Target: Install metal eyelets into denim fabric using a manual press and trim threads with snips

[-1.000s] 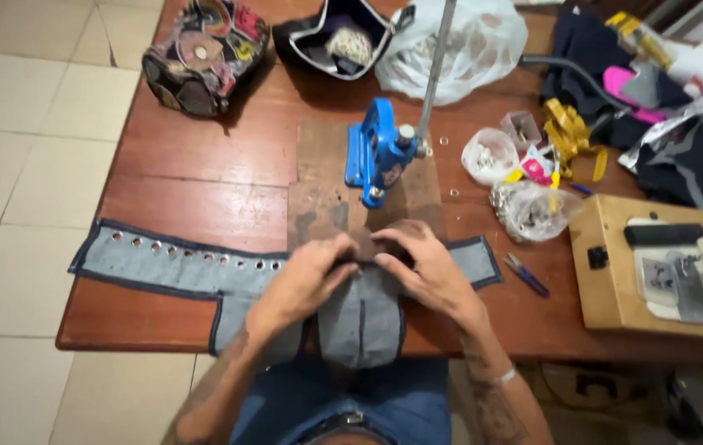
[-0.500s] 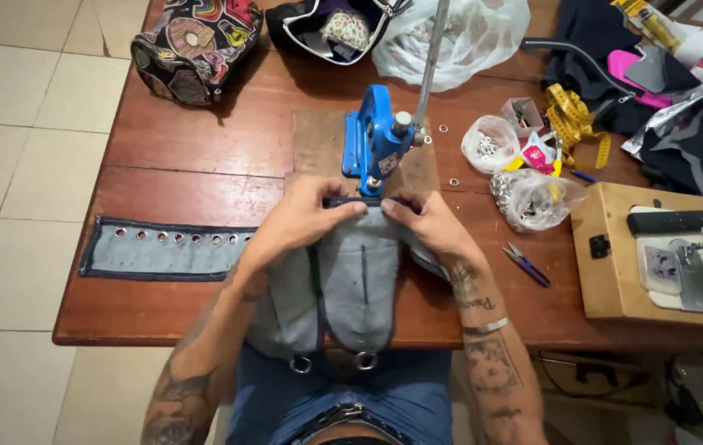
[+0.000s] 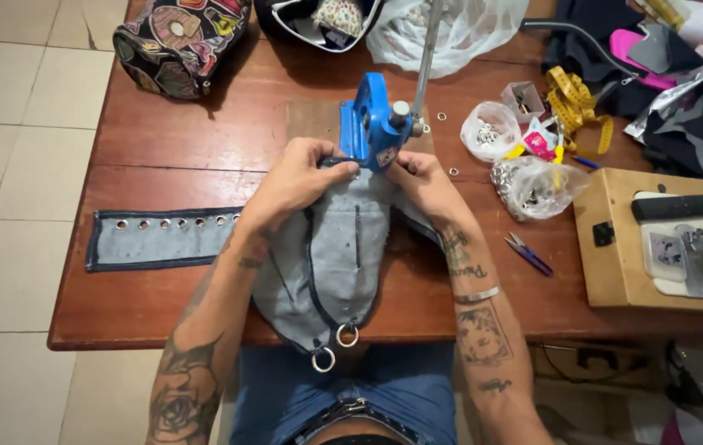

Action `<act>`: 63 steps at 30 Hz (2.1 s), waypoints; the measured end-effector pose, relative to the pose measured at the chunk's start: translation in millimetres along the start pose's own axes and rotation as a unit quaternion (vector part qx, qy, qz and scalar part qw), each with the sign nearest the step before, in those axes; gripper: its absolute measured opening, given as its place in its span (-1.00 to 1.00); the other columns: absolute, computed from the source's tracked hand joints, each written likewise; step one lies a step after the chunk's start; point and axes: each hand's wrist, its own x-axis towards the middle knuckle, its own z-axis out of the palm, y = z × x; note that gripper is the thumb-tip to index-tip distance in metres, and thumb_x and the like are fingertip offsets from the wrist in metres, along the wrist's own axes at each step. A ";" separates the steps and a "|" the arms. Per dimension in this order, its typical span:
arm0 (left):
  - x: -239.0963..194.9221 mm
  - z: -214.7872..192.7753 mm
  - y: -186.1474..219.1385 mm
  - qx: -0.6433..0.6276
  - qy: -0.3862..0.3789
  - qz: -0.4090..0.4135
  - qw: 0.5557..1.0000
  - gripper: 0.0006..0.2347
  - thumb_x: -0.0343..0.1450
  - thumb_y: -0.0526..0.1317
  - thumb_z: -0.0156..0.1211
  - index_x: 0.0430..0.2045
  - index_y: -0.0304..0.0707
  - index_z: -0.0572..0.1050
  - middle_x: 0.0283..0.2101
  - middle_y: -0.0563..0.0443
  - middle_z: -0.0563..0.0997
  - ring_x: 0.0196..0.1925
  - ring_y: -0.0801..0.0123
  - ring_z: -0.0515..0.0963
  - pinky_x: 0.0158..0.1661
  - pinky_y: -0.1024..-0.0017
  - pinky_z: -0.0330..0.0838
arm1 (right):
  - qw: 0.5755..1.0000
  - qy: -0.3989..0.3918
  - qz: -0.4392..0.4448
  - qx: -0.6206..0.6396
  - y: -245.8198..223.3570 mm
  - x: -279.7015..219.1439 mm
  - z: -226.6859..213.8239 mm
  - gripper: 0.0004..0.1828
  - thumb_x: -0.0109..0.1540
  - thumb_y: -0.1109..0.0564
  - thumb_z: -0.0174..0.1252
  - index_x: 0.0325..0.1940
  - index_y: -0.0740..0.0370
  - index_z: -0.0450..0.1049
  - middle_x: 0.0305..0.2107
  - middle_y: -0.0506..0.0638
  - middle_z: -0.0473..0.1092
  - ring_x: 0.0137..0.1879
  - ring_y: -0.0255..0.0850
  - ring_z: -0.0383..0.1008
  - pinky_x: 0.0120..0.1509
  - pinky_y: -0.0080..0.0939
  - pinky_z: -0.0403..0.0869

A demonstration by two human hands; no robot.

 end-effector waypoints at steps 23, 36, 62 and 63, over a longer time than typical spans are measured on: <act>-7.4 8.1 -14.1 -0.109 0.020 -0.045 0.993 -0.83 0.47 -0.18 0.65 -0.26 -0.34 0.85 -0.53 0.02 0.69 -0.49 0.46 0.61 -0.44 0.53 0.46 | 0.995 0.031 0.060 -0.077 54.0 25.3 -24.6 -0.82 0.50 0.03 0.53 -0.17 0.07 0.79 -0.48 -0.17 0.58 -0.35 -0.44 0.54 -0.22 -0.46 0.49; 2.7 1.4 -20.1 -0.086 -0.008 0.001 0.996 -0.85 0.50 -0.15 0.66 -0.19 -0.20 0.87 -0.46 0.13 0.73 -0.40 0.54 0.60 -0.35 0.58 0.42 | 1.000 0.013 -0.010 0.009 66.6 23.1 -29.4 -0.95 0.48 0.18 0.57 0.01 0.15 0.81 -0.24 -0.09 0.72 -0.10 -0.39 0.70 0.08 -0.32 0.70; -6.6 29.7 -19.0 -0.019 0.059 0.215 0.975 -0.72 0.45 -0.17 0.78 0.06 0.09 0.91 0.16 -0.03 0.94 0.32 -0.19 0.85 0.63 -0.62 0.16 | 1.000 -0.007 0.007 0.010 63.4 25.6 -30.4 -0.86 0.59 0.08 0.43 0.02 0.18 0.79 -0.27 -0.09 0.69 -0.17 -0.38 0.67 0.00 -0.35 0.65; -6.6 28.8 -18.4 -0.019 0.061 0.215 0.975 -0.72 0.45 -0.17 0.78 0.06 0.09 0.91 0.16 -0.03 0.94 0.32 -0.19 0.85 0.63 -0.62 0.16 | 1.000 -0.009 0.006 0.010 56.0 25.8 -29.6 -0.86 0.59 0.08 0.43 0.02 0.18 0.79 -0.27 -0.09 0.69 -0.17 -0.38 0.67 0.00 -0.35 0.65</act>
